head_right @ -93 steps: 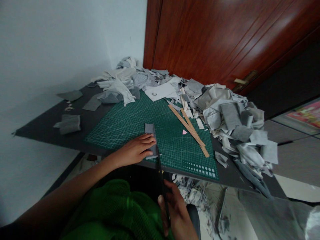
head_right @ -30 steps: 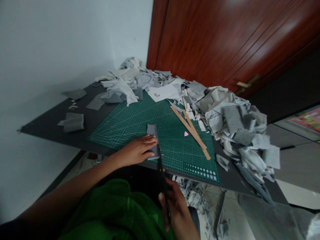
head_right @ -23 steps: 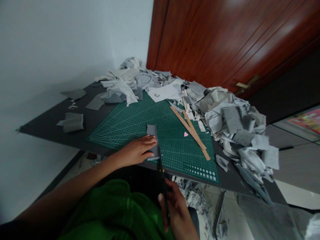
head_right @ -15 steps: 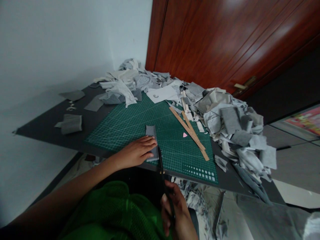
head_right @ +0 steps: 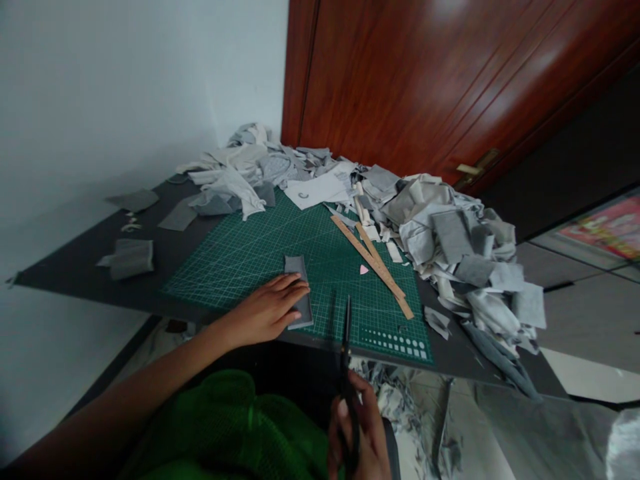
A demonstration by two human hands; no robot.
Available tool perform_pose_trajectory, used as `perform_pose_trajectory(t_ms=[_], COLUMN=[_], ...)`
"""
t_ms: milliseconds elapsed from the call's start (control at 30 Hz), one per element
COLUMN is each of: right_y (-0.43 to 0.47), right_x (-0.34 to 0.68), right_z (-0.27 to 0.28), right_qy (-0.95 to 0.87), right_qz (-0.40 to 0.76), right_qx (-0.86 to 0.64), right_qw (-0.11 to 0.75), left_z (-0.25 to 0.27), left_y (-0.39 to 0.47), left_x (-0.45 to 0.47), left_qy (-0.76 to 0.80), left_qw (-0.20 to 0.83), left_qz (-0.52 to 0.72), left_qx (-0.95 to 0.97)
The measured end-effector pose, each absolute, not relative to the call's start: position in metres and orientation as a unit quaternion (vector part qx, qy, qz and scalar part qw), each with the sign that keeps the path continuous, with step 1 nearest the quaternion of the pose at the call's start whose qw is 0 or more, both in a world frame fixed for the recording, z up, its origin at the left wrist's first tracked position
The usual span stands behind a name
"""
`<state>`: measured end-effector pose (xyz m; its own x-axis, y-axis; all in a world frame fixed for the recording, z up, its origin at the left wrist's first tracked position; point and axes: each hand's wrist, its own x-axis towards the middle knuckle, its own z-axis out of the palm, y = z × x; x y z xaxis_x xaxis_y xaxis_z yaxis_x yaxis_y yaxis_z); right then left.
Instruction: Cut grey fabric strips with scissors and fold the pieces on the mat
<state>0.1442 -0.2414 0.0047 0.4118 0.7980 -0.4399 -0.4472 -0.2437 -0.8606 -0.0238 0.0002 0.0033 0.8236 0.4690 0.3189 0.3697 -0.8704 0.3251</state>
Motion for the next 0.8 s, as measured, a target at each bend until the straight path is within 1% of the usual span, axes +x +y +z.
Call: perform_pose_trajectory(t_ms=[200,433,600,800], right_y=[-0.222,-0.219,-0.221,-0.223], right_x=[0.14,0.135,0.137,0.142], right_z=[0.017,0.023,0.016,0.007], right_qy=[-0.223,-0.206,-0.177,-0.159], right_qz=[0.582,0.624,0.629,0.639], right_qx=[-0.54,-0.552,-0.54,-0.515], right_qw=[0.566,0.513,0.531,0.549], left_z=[0.007,0.0,-0.002,0.001], left_y=[0.003,0.005,0.002,0.003], left_x=[-0.024,-0.021,-0.022,-0.022], left_qy=[0.202,0.212,0.224,0.232], left_qw=[0.176,0.166,0.129,0.109], left_qz=[0.209,0.229,0.201,0.17], left_qx=[0.94,0.935,0.945,0.952])
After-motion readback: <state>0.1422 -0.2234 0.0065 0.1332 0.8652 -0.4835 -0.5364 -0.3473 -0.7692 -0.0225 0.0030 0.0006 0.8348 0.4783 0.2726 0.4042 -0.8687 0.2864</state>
